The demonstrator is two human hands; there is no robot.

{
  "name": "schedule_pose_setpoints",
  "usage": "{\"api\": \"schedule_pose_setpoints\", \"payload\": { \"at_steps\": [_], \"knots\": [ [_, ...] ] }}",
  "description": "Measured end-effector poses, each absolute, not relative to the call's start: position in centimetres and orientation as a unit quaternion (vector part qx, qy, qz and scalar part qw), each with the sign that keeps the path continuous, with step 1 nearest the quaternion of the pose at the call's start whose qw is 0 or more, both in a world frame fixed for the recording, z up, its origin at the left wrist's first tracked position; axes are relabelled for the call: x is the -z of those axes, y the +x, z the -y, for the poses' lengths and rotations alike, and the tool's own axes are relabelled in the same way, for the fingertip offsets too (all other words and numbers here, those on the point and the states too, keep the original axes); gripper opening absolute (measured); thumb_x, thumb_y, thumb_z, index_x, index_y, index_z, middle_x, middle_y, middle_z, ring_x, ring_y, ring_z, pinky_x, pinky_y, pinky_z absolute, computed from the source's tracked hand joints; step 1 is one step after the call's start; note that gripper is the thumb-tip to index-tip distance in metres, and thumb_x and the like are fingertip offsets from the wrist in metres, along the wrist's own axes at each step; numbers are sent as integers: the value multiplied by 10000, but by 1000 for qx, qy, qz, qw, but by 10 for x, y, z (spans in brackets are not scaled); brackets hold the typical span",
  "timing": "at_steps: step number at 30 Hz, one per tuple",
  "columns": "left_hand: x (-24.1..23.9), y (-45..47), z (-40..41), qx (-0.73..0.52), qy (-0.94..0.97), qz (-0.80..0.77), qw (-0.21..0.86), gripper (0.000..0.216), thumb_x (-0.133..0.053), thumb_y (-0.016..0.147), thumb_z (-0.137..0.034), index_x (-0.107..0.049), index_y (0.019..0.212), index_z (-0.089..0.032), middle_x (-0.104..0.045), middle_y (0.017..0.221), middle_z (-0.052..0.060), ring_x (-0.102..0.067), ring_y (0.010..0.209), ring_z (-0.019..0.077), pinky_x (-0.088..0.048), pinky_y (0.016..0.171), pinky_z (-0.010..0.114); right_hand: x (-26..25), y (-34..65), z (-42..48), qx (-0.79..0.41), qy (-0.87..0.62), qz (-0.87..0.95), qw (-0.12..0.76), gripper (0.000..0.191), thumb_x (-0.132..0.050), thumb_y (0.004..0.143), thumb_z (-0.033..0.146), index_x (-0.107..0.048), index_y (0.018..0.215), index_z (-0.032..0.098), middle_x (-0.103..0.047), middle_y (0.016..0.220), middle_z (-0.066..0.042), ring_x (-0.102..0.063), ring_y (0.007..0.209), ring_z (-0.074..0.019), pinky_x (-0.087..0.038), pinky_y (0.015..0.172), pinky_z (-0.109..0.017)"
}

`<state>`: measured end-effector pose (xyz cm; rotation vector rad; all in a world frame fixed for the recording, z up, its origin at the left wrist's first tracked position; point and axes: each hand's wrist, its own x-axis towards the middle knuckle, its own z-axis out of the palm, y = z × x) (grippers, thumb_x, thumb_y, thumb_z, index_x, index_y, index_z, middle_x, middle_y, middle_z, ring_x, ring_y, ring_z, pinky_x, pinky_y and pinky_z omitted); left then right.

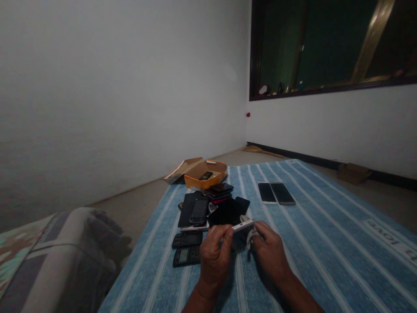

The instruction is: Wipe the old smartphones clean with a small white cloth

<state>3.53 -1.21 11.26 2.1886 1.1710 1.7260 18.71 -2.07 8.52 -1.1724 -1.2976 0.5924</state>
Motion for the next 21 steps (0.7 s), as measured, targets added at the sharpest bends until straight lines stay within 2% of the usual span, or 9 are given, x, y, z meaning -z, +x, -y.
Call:
{"api": "schedule_pose_setpoints", "payload": {
  "at_steps": [4,9,14,21],
  "knots": [
    [-113,38,15,-568,730,-377,53,204,-539,965,-252,-703,862,-186,-728,741,28,-695,678,163,-543,639,244,-91,188,24,-73,-465,597,650,426,-464,869,119,-697,1214,209,-715,1136,-93,-681,1067,-221,-567,930,-372],
    [-112,39,16,-572,732,-366,51,183,-541,963,-235,-694,875,-188,-728,766,26,-684,693,161,-540,649,247,-94,180,31,105,-384,693,600,543,-415,892,17,-580,1374,205,-664,1283,-132,-610,1232,-243,-560,999,-434],
    [-111,39,15,-574,730,-367,52,207,-525,963,-224,-686,837,-192,-715,752,23,-680,686,162,-540,643,247,-95,169,35,157,-363,734,552,539,-397,908,16,-542,1406,162,-664,1289,-160,-567,1290,-271,-559,1006,-471],
    [-111,39,15,-566,735,-370,54,208,-528,970,-255,-704,884,-186,-728,771,36,-692,700,167,-559,661,262,-93,176,31,154,-378,729,549,523,-398,930,32,-550,1405,192,-675,1276,-143,-599,1253,-265,-567,998,-472]
  ]
}}
